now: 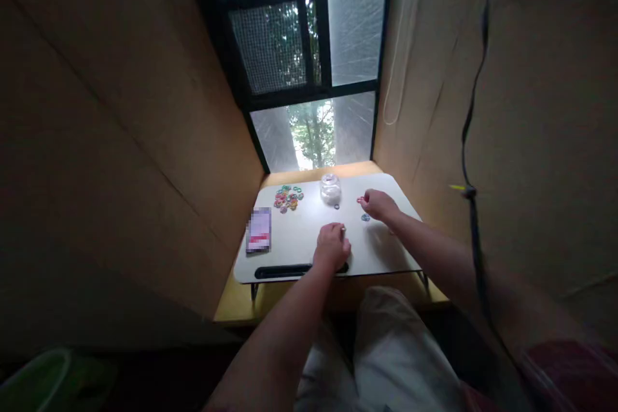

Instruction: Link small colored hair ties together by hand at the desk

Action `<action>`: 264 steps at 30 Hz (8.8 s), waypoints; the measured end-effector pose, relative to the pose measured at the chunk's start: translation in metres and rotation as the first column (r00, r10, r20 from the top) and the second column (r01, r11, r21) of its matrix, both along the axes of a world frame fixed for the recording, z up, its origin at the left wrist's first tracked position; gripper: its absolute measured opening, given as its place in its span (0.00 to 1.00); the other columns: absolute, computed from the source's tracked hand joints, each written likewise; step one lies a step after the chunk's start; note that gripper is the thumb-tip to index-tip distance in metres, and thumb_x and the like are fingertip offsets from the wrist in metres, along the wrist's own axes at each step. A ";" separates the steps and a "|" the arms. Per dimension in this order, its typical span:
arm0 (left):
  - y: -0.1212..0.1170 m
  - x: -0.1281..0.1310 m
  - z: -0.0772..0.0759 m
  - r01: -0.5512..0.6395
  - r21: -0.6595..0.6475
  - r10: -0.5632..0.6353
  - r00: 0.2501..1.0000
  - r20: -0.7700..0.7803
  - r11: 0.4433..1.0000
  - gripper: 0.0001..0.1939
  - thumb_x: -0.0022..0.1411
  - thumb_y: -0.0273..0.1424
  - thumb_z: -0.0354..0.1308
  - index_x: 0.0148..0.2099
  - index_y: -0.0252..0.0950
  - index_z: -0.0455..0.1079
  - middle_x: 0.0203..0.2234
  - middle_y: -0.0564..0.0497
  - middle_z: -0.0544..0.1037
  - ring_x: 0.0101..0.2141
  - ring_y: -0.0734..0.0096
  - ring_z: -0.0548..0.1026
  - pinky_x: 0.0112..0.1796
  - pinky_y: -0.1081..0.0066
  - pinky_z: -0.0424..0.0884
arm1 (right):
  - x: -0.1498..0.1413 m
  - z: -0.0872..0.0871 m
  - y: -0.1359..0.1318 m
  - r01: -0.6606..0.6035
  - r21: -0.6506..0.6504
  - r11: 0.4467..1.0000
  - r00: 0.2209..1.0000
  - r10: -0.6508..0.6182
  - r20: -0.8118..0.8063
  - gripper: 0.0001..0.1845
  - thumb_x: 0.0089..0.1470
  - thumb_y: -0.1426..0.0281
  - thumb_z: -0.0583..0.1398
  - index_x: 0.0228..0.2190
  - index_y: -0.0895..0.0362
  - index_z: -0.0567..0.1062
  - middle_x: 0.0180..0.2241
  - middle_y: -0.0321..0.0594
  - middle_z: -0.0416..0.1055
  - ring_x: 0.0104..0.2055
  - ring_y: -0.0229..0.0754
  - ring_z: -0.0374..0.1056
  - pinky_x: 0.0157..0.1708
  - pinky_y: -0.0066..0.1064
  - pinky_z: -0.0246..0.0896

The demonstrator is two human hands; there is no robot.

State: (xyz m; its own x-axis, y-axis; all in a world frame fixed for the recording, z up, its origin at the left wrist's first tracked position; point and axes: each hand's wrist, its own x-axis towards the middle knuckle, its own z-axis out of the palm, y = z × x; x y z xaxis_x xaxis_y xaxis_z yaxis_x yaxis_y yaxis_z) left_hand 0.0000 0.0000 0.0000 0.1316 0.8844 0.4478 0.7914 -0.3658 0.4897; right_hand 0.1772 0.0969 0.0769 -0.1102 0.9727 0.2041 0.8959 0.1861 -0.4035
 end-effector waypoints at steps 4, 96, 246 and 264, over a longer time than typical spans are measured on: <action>0.000 0.000 -0.003 0.004 0.002 -0.004 1.000 0.012 1.000 0.19 0.54 0.26 0.55 0.50 0.34 0.70 0.46 0.42 0.72 0.50 0.59 0.67 0.54 0.60 0.63 | -0.028 -0.013 -0.020 -0.183 -0.002 0.983 0.983 0.182 -0.019 0.11 0.55 0.65 0.57 0.27 0.58 0.74 0.27 0.39 0.74 0.29 0.37 0.62 0.30 0.27 0.49; -0.007 -0.018 0.010 0.014 -0.239 0.074 0.932 0.354 0.971 0.06 0.56 0.28 0.55 0.37 0.39 0.70 0.27 0.54 0.78 0.28 0.72 0.74 0.31 0.74 0.64 | -0.047 -0.076 -0.082 -0.265 0.085 0.961 0.860 0.275 -0.429 0.08 0.54 0.65 0.54 0.26 0.54 0.67 0.22 0.33 0.68 0.24 0.37 0.62 0.25 0.27 0.52; -0.017 -0.016 0.008 0.120 -0.255 -0.033 0.947 0.319 0.960 0.04 0.56 0.26 0.50 0.30 0.36 0.65 0.23 0.56 0.70 0.27 0.74 0.66 0.30 0.74 0.58 | -0.039 -0.074 -0.103 -0.300 0.149 0.942 0.851 0.335 -0.405 0.07 0.55 0.68 0.54 0.25 0.54 0.65 0.22 0.33 0.66 0.24 0.37 0.62 0.27 0.27 0.51; -0.007 -0.020 0.001 0.063 -0.291 0.067 0.907 0.416 0.955 0.02 0.55 0.27 0.53 0.32 0.36 0.66 0.23 0.56 0.71 0.26 0.75 0.67 0.29 0.75 0.61 | -0.038 -0.077 -0.102 -0.335 0.164 0.928 0.817 0.373 -0.439 0.07 0.54 0.67 0.55 0.26 0.54 0.65 0.22 0.32 0.67 0.23 0.36 0.61 0.26 0.27 0.51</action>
State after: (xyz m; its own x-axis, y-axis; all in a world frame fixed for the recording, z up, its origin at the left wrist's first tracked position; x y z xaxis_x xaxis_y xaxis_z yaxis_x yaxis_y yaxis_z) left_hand -0.0196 -0.0074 0.0012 -0.0115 0.9831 0.1830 0.4903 -0.1539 0.8578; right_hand 0.1391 -0.0054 -0.0002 -0.3201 0.8640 0.3886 0.4806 0.5016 -0.7193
